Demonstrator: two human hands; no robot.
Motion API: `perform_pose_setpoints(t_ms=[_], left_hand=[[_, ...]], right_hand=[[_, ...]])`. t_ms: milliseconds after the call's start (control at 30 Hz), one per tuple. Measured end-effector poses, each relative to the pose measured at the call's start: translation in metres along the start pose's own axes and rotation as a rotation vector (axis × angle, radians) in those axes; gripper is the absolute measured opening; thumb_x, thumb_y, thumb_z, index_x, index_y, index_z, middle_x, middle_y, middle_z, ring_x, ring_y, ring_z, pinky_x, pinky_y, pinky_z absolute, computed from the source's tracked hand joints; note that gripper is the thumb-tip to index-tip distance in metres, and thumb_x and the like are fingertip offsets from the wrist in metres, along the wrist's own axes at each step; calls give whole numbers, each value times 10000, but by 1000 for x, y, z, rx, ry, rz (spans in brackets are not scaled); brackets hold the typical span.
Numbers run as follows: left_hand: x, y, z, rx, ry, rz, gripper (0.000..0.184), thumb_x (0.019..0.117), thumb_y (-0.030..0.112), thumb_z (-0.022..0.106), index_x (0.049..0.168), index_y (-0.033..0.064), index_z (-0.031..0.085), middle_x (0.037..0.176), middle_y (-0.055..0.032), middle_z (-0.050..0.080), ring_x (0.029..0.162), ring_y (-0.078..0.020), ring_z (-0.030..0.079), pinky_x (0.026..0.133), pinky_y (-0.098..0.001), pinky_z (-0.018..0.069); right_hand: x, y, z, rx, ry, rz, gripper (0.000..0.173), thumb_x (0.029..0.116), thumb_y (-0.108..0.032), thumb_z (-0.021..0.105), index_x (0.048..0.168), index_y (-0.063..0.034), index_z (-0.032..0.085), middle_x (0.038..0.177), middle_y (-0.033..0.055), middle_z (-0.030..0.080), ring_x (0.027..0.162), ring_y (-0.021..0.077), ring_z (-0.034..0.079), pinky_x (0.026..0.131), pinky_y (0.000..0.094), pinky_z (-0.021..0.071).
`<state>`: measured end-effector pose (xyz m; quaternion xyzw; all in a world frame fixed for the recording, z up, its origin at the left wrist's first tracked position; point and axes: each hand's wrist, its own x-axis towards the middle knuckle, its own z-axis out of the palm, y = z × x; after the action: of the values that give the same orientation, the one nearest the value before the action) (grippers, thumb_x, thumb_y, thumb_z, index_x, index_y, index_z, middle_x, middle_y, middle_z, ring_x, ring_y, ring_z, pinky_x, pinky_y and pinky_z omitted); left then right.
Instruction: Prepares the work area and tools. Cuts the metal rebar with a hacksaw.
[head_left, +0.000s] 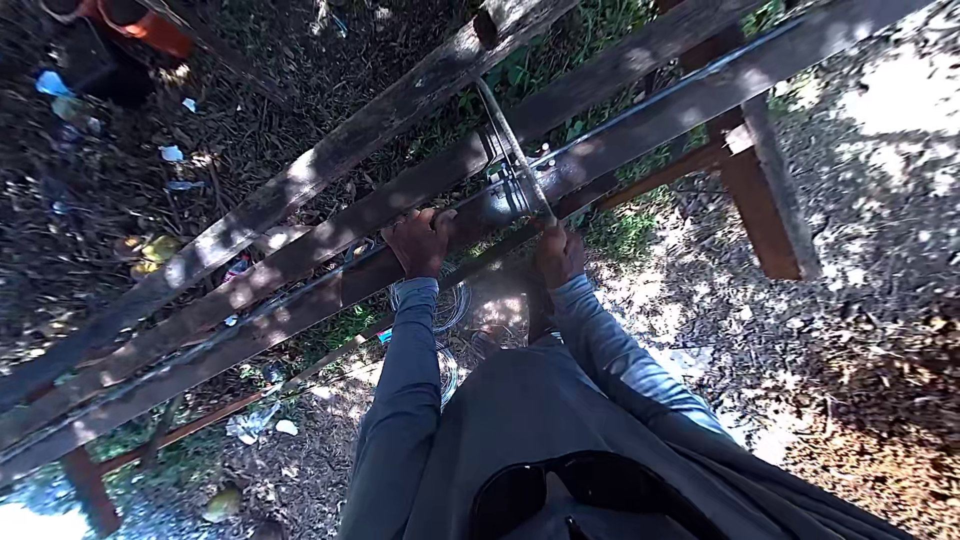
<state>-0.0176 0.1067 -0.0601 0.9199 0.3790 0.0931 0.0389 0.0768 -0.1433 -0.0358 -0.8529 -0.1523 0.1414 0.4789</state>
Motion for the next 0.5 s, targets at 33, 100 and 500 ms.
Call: perform_pose_setpoints(t_ms=[33,100,500], left_hand=[[0,1,1,1,1,1,611,956,779,384,1009,289,746,906,6,697,919,-239,647,940,-569,414],[0,0,3,4,5,3,623,955,779,385,996,273,746,906,-3,699,922,-250,650,953,-578,416],[1,4,0,-18,53,17,599,961,755,412,973,261,750,903,-9,709,908,-252,659,945,-569,427]], right_hand=[[-24,14,-12,10,-33,21,720,1081,-573,179,849,-48,613,593,69,492,519,223,525,513,483,485],[-70,36,-35,-8,-37,24,759,1065,-604,166,839,-51,634,591,39,512,527,181,533,522,450,493],[44,-23,12,-57,38,-3,683,1096,-512,238,743,-48,594,612,90,526,589,248,575,582,506,475]])
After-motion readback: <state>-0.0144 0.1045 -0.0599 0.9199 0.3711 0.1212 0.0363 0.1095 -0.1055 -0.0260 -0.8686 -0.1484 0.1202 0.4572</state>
